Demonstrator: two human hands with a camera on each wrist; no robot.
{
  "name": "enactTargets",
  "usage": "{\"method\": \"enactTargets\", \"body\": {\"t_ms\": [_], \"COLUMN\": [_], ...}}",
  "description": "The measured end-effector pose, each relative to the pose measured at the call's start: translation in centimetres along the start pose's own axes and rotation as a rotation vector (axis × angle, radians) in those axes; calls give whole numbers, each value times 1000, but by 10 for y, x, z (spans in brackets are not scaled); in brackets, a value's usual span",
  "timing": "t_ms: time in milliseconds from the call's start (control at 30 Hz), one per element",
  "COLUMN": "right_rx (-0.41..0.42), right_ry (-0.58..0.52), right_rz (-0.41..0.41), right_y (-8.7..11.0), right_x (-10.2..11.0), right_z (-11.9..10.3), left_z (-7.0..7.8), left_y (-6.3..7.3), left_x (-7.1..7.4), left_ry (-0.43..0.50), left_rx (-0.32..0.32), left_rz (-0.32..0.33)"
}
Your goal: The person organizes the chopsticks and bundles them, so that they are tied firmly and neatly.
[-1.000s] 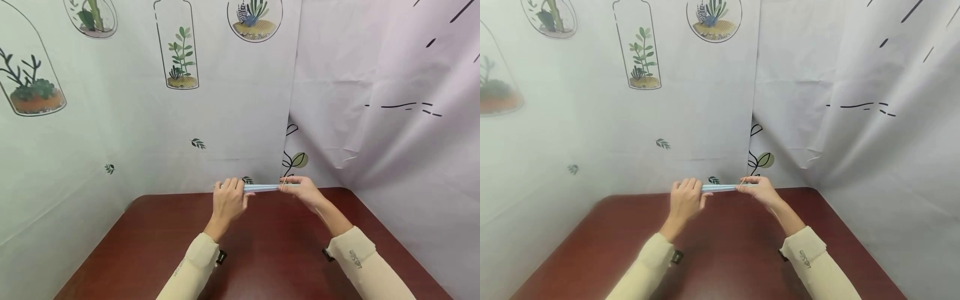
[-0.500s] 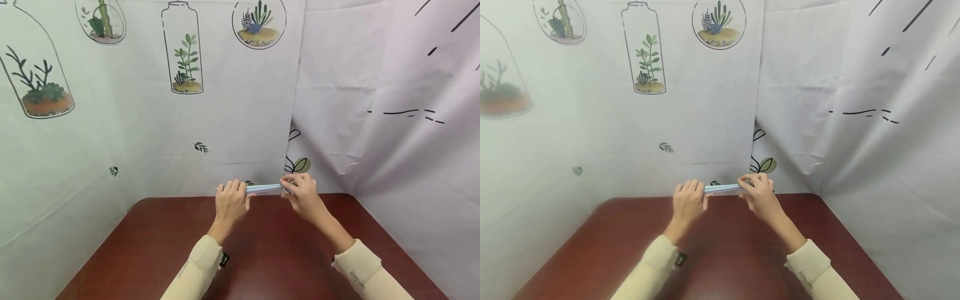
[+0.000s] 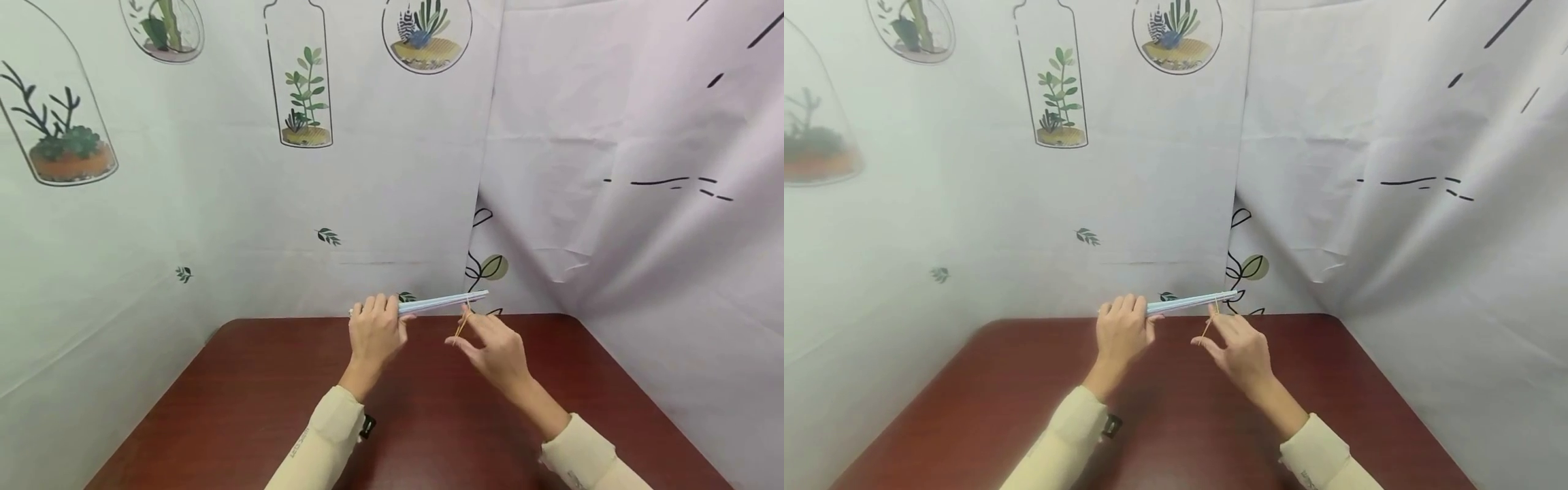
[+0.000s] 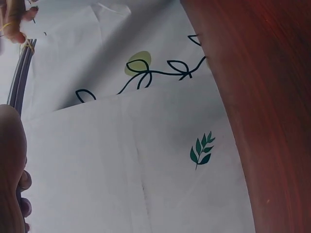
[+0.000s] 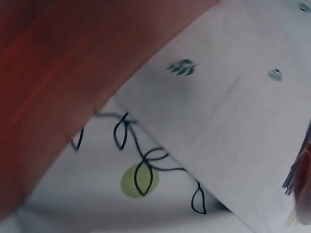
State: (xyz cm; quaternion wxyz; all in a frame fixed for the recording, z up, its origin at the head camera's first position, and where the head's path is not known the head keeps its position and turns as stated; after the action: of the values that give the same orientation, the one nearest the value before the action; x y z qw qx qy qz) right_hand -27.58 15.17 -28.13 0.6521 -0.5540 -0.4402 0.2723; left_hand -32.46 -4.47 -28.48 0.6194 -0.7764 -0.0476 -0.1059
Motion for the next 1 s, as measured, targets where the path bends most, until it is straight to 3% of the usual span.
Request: {"method": "enactTargets", "body": {"t_ms": [133, 200, 267, 367, 533, 633, 767, 1000], "right_rx": [-509, -725, -895, -1061, -1176, -1174, -1141, -1185], "right_ry": [-243, -356, -460, -639, -903, -973, -1002, -936], "right_rz": [134, 202, 250, 306, 303, 165, -36, -120], "right_y": [9, 11, 12, 11, 7, 4, -1, -2], "right_x": [9, 10, 8, 5, -3, -6, -6, 4], "right_z": [25, 35, 43, 49, 56, 58, 56, 56], "left_z": [1, 0, 0, 0, 3, 5, 5, 2], "left_y": [-1, -4, -6, -6, -3, -3, -3, -3], "left_x": [0, 0, 1, 3, 9, 13, 13, 12], "left_ry": [-4, -2, 5, 19, 65, 88, 90, 69], "left_rx": [12, 13, 8, -10, -44, -70, -74, -80], "left_rz": [3, 4, 12, 35, 83, 109, 105, 78]}}
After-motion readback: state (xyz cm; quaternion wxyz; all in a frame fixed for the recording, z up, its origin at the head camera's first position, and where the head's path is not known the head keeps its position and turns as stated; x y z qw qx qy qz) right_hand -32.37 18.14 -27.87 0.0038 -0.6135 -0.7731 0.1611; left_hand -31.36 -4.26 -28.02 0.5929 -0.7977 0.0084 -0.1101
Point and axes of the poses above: each hand's wrist, its own y-axis away from the middle knuckle, its own x-axis out of the back of the hand, z = x × y, the point moved 7 cm from there along -y, towards the middle knuckle, and after that the axes turned 12 degrees about -y, right-handed, at the moved point
